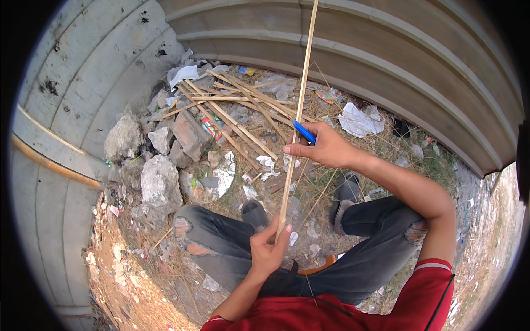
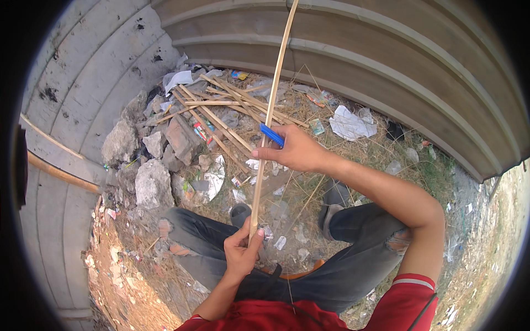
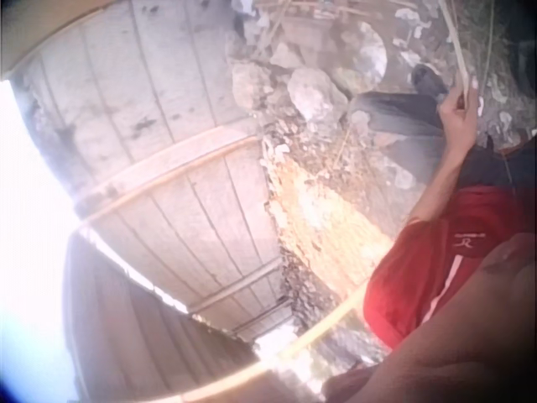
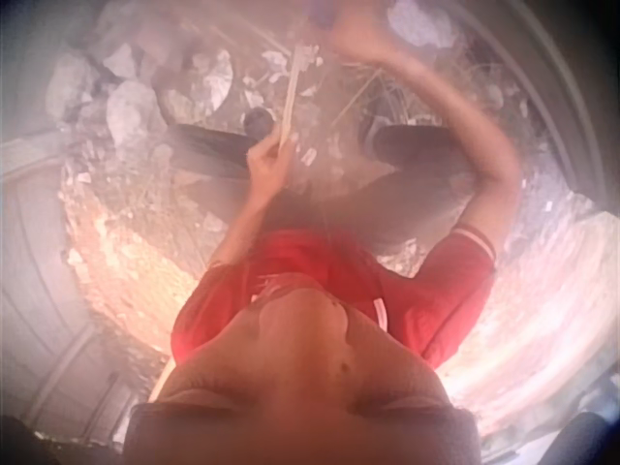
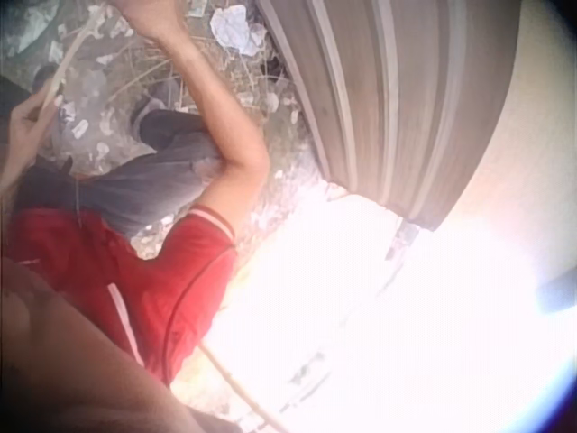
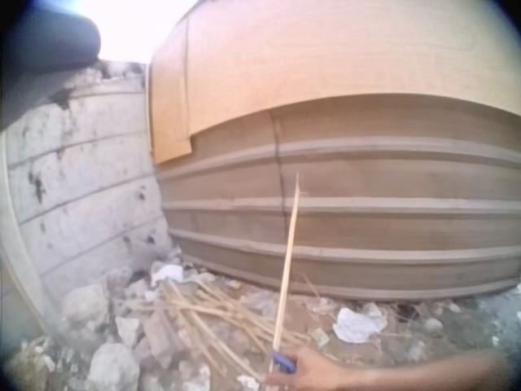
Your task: The person sits on the ground and uses a blue utility knife to shave thin strips off a long bamboo stick. They hold the stick with their left hand and scrape the blade along its length with their right hand, repeating the motion to thin the material.
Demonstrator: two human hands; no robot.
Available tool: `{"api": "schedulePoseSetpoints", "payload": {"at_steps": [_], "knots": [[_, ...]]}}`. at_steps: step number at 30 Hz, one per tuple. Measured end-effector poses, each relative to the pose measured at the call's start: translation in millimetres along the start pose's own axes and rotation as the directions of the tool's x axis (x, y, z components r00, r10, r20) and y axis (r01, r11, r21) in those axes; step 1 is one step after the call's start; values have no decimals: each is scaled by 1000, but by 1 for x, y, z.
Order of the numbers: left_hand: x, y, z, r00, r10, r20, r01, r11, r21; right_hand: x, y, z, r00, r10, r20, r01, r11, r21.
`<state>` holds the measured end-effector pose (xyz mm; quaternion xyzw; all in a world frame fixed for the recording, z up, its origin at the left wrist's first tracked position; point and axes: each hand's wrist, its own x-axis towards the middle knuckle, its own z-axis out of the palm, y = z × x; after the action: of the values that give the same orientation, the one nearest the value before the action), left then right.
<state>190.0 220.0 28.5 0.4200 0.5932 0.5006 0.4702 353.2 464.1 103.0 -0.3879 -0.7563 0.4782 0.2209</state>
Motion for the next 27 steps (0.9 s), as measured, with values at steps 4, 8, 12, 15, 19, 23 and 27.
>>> {"api": "schedulePoseSetpoints", "payload": {"at_steps": [4, 8, 12, 15, 19, 23, 27], "knots": [[8, 3, 10, 1000, 27, -11, -27, 997, -73, -2, -2, 2, 996, -27, 88, 24, 999, 39], [8, -6, 8, 993, 119, 25, -118, 992, -39, 1, -1, -5, 988, -106, 115, 89, 985, 145], [10, -6, 2, 996, 51, 76, -45, 996, -78, 0, 7, -7, 984, -117, 138, 83, 969, 234], [12, 0, -1, 994, -26, 110, 41, 990, -138, -1, 0, -5, 976, -135, 168, 120, 988, 101], [21, 20, 2, 997, -62, 46, 69, 985, -160, -21, -32, -6, 942, -64, 329, 181, 923, -340], [33, 25, 3, 997, -74, -28, 67, 978, -198, -37, -36, 15, 911, -52, 409, 243, 868, -432], [31, 26, 4, 997, -53, -49, 39, 967, -250, -39, -34, 32, 897, -30, 441, 247, 861, -444]]}}
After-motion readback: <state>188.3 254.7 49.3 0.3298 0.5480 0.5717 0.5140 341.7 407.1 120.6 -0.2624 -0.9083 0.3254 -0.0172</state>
